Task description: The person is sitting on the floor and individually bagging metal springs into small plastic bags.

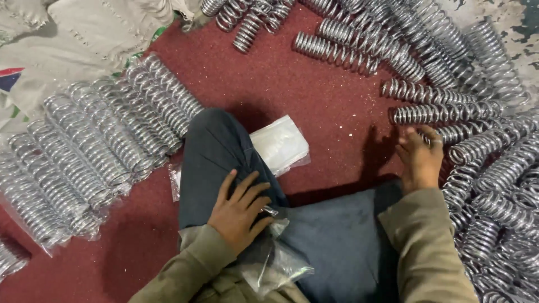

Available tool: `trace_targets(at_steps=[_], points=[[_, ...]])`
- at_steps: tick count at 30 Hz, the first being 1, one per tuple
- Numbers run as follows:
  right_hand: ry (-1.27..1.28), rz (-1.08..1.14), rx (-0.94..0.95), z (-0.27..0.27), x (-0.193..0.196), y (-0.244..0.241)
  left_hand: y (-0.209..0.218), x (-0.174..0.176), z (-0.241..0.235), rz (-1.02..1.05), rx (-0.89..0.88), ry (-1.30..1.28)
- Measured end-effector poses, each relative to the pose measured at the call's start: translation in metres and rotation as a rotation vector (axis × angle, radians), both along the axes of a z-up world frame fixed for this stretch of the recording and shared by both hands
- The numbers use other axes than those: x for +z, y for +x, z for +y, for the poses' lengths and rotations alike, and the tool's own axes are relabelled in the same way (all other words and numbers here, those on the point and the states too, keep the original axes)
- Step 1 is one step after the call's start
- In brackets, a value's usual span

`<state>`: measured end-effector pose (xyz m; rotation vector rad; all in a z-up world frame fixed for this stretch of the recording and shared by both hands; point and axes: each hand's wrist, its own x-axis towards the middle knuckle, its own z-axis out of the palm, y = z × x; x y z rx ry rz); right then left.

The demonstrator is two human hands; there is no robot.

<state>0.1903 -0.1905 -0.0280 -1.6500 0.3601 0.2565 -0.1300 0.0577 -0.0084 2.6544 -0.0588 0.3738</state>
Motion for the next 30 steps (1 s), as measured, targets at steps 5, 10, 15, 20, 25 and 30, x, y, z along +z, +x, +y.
trace_targets(at_steps=[5,10,15,20,25,30], points=[[0.144,0.214,-0.294,0.005,-0.080,0.093,-0.009,0.013,0.000,-0.095,0.173,-0.157],[-0.078,0.333,-0.481,0.037,-0.086,0.116,-0.030,-0.001,0.021,-0.057,0.392,-0.336],[0.373,0.430,-0.350,0.055,-0.020,0.073,-0.021,-0.027,0.022,-0.126,0.577,-0.528],[0.700,0.384,-0.114,0.060,0.012,-0.035,-0.016,-0.016,0.021,-0.108,0.497,-0.401],[0.419,0.148,0.017,0.072,-0.007,-0.098,-0.015,-0.009,0.022,-0.111,0.445,-0.362],[0.017,-0.486,0.495,0.070,0.002,-0.121,-0.018,-0.020,0.023,-0.133,0.436,-0.285]])
